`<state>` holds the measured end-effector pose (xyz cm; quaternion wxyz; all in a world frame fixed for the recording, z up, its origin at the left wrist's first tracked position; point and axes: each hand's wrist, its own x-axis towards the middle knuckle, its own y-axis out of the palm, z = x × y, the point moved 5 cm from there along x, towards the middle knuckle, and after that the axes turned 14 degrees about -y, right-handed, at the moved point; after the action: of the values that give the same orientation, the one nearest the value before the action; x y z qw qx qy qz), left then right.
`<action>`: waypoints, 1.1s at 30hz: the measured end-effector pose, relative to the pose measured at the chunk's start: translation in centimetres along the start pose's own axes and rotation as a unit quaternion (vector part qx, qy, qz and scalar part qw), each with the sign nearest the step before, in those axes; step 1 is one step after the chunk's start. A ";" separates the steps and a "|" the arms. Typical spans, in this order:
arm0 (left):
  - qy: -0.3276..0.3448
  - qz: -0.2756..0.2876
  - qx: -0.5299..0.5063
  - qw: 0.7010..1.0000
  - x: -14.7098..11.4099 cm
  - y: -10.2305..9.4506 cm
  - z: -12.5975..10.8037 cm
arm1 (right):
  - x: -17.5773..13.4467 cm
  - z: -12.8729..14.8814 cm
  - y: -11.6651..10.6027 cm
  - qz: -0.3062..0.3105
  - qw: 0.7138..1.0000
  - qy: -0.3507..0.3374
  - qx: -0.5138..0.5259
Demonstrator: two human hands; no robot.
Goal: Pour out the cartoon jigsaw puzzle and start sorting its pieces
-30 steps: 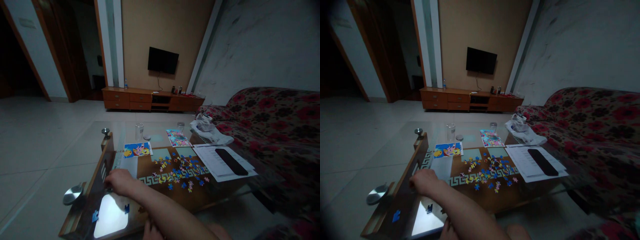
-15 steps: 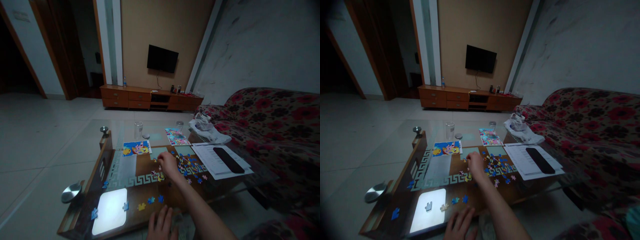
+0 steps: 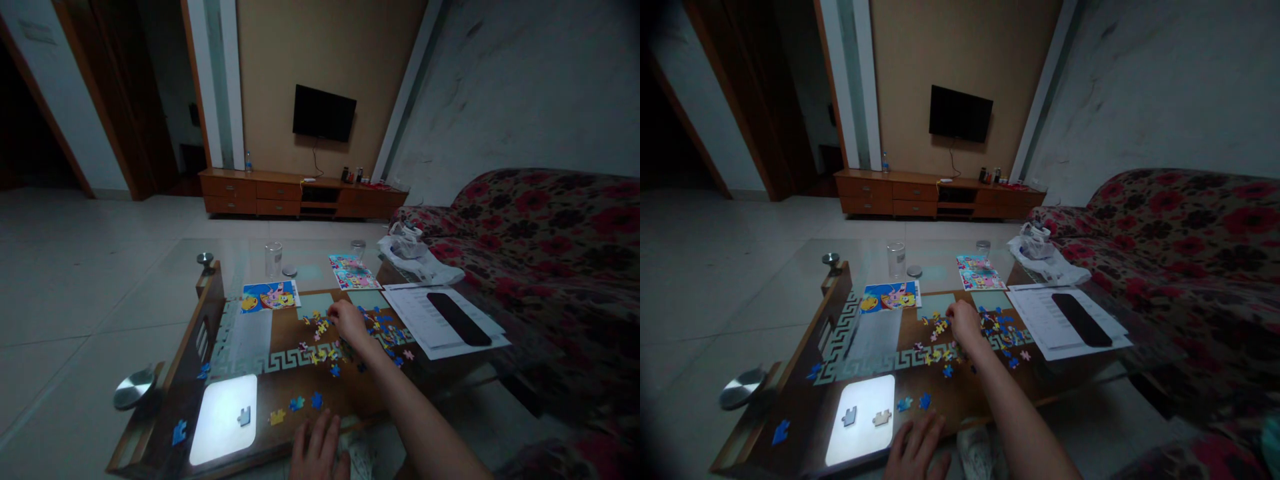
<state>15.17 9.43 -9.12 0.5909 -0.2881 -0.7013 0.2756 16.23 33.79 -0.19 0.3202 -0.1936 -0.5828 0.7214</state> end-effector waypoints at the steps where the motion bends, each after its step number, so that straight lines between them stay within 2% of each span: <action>1: -0.006 0.005 0.002 1.000 -0.2 0.3 -0.1 | 0.0 0.1 0.1 0.008 1.000 -0.004 -0.001; 5: -0.020 0.003 0.007 1.000 -0.1 0.5 -0.4 | -0.2 0.3 0.4 0.027 0.999 -0.018 0.001; 12: 0.020 -0.024 -0.006 0.999 1.9 -1.8 -0.2 | -0.5 -1.2 0.2 0.036 0.999 0.014 -0.028; 16: 0.007 -0.012 -0.019 1.000 1.1 -0.9 -0.2 | -0.4 -1.4 0.2 0.019 1.000 -0.004 -0.006; 20: -0.025 0.016 -0.024 0.999 0.1 0.4 -0.2 | -0.2 -1.0 0.8 0.048 0.999 -0.019 0.014; 27: 0.003 -0.006 -0.015 1.000 0.4 -0.6 0.1 | -0.4 -0.9 0.6 0.047 0.999 0.005 0.003; 30: -0.005 0.005 -0.012 1.000 0.3 -0.3 0.2 | -0.5 -0.7 0.3 0.054 0.998 0.007 0.016; 33: -0.010 0.005 -0.012 1.000 0.1 -0.1 -0.5 | -0.6 0.0 -0.4 0.022 0.999 0.002 0.028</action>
<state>15.68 9.47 -8.85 0.5792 -0.2957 -0.7090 0.2728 16.79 33.44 0.15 0.3104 -0.1991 -0.5574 0.7439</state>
